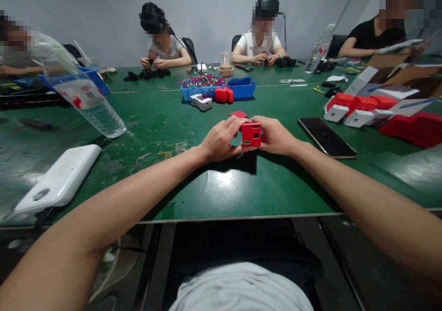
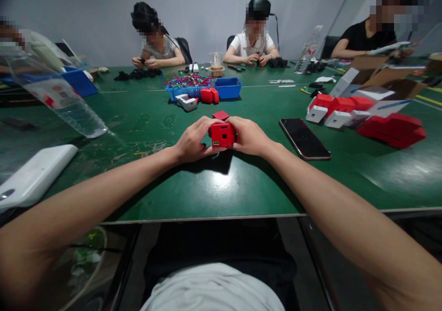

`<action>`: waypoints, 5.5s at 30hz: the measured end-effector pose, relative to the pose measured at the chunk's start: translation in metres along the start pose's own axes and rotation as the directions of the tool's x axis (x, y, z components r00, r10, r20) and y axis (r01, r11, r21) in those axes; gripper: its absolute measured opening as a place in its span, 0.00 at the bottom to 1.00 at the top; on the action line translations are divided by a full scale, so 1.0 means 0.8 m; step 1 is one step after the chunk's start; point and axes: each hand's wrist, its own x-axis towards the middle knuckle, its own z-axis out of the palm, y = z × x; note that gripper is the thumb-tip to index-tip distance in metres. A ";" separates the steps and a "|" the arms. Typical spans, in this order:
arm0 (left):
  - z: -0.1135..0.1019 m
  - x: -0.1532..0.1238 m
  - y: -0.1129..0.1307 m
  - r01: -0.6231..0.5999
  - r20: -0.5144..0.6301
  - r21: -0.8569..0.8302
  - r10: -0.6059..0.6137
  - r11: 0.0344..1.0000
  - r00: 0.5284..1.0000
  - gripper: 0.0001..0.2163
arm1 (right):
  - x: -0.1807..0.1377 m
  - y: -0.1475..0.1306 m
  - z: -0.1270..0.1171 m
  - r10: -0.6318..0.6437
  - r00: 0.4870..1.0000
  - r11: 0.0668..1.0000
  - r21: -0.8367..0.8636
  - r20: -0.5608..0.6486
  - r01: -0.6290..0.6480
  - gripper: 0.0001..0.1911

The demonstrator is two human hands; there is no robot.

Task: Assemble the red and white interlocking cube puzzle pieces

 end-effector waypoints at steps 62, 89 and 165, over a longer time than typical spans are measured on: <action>0.001 0.002 0.005 -0.061 0.055 0.158 0.053 0.986 0.997 0.19 | 0.004 0.001 0.006 0.058 0.947 0.963 -0.231 -0.315 -0.135 0.21; -0.002 0.002 0.004 -0.113 0.074 0.238 0.098 0.965 0.992 0.22 | 0.003 -0.001 0.002 0.095 0.972 0.986 -0.117 -0.214 -0.122 0.19; 0.003 0.006 -0.020 0.657 0.073 -0.461 -0.712 0.597 0.698 0.25 | 0.004 -0.006 -0.019 0.164 0.986 0.986 -0.030 -0.026 -0.164 0.25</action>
